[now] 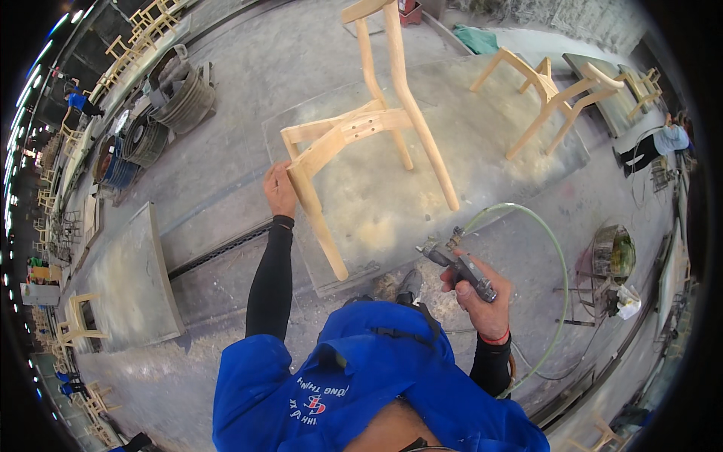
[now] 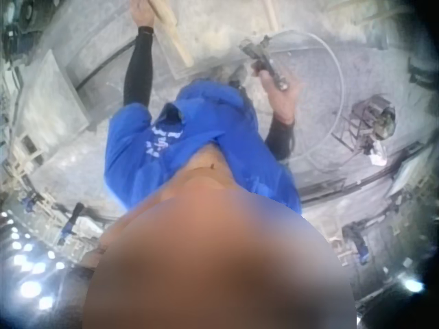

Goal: The person uses a spray gun to apply a light-colored finish to wooden chair frames on a factory floor. They hold each chair with one hand and spray with the other, rotating the chair to cover all sides before setting it down and picking up the next one.

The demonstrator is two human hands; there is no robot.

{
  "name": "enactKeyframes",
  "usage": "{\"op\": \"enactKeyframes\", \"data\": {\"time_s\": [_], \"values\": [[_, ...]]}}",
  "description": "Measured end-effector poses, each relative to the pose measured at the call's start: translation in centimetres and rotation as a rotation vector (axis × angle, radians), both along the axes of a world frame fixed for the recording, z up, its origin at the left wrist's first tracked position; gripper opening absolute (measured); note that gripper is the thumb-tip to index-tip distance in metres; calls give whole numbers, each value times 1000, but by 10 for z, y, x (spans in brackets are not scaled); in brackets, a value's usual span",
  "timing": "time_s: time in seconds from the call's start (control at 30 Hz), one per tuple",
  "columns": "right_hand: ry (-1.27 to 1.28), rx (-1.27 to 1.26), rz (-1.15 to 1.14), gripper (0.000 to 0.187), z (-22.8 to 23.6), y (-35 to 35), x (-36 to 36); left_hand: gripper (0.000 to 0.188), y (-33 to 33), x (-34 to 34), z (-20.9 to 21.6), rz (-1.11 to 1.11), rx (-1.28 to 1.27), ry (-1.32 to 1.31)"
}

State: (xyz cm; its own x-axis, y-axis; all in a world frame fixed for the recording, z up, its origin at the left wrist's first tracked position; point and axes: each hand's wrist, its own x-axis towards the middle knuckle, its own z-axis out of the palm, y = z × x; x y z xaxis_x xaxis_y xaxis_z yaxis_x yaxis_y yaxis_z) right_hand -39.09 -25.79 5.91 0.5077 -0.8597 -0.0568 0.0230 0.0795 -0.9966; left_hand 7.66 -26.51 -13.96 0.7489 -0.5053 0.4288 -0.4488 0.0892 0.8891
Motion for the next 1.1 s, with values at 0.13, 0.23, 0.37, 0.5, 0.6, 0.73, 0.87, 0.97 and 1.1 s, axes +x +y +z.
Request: {"op": "enactKeyframes", "data": {"time_s": [0.13,0.23,0.37,0.5,0.6,0.73,0.87,0.97,1.1], "values": [[14,-8,-9,62,-6,6,-4,50,7,1,-2,-17,24,-17],[103,-102,-84,56,-14,8,-8,56,9,-2,-4,18,40,-28],[168,-123,-193,53,-17,12,-17,55,9,-7,-5,30,15,28],[110,-120,-182,52,-16,17,-24,54,12,-8,-5,-40,20,0],[112,-121,-179,52,-16,20,-27,51,13,-7,-7,-33,16,-43],[133,-199,-278,51,-22,20,-27,50,13,-7,-12,-11,15,26],[128,-207,-328,50,-23,21,-33,50,13,-4,-16,-18,44,29],[144,-244,-290,50,-21,22,-36,48,13,-3,-17,-23,44,44],[133,-163,-245,51,-20,28,-37,44,12,-3,-16,-17,30,-3]]}}
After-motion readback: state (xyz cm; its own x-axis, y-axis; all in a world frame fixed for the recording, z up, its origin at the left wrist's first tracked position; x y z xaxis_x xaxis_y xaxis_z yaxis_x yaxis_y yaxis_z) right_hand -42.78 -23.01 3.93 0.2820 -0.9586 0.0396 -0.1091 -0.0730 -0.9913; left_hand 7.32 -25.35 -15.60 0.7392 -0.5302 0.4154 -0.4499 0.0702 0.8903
